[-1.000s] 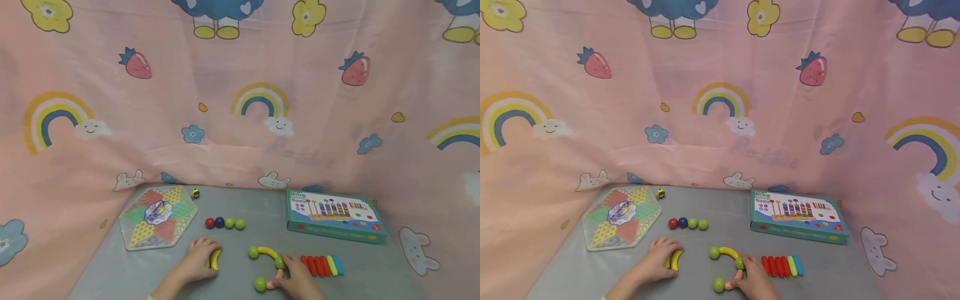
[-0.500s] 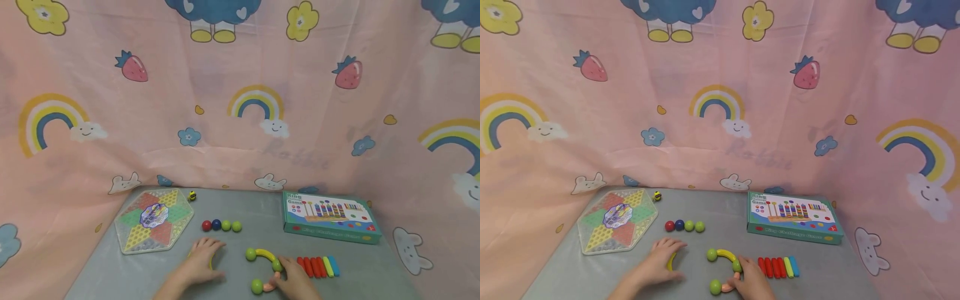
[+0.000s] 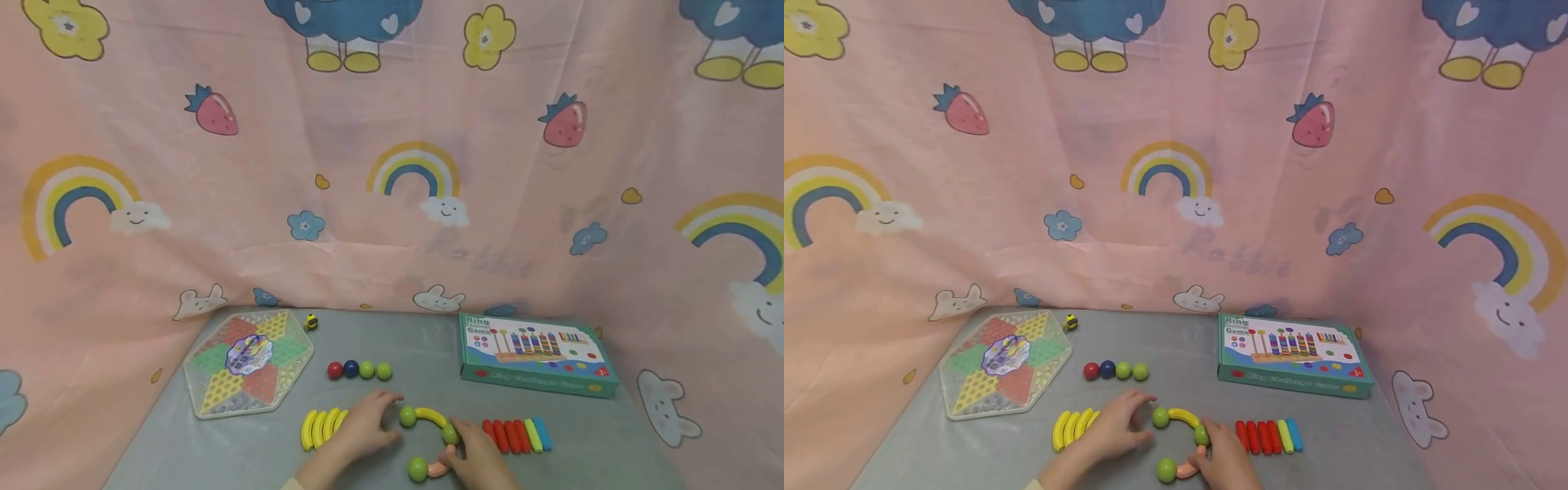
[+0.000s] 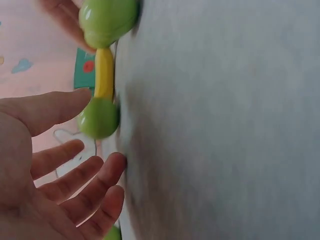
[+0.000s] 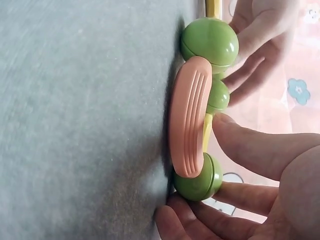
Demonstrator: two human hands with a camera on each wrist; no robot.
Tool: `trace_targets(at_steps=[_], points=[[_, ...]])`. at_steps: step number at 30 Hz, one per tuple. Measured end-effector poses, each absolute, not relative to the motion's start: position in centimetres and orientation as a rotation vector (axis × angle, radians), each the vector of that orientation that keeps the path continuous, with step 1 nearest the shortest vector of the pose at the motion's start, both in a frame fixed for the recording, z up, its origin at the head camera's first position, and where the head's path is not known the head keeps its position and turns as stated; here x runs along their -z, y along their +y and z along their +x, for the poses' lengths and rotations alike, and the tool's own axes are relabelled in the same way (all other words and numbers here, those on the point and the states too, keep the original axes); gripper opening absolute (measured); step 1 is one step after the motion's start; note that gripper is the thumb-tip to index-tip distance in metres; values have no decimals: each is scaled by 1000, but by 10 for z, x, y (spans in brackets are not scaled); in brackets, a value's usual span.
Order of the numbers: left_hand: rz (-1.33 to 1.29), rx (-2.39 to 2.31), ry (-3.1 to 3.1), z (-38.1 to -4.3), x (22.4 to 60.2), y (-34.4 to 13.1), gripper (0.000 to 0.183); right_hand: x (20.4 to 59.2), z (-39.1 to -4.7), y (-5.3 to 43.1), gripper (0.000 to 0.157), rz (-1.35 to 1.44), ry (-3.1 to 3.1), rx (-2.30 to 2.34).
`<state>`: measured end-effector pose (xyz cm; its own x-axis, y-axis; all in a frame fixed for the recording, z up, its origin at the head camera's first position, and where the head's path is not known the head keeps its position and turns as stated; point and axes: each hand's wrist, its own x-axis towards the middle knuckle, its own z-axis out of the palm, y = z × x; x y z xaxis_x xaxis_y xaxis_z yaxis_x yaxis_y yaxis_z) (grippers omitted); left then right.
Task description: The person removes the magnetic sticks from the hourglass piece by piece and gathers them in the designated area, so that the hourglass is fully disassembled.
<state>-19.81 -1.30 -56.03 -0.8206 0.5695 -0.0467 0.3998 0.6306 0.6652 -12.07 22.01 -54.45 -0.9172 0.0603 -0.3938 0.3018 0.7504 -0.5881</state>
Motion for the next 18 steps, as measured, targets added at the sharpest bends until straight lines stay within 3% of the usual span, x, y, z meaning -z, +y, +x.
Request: trace_targets(at_steps=[5,18], points=[[830,-915,2640,-194,565,2,64,544,-121,219,71,289,2604,949],[806,-910,2604,-199,569,14,39,546,-124,220,59,237,2631,914]])
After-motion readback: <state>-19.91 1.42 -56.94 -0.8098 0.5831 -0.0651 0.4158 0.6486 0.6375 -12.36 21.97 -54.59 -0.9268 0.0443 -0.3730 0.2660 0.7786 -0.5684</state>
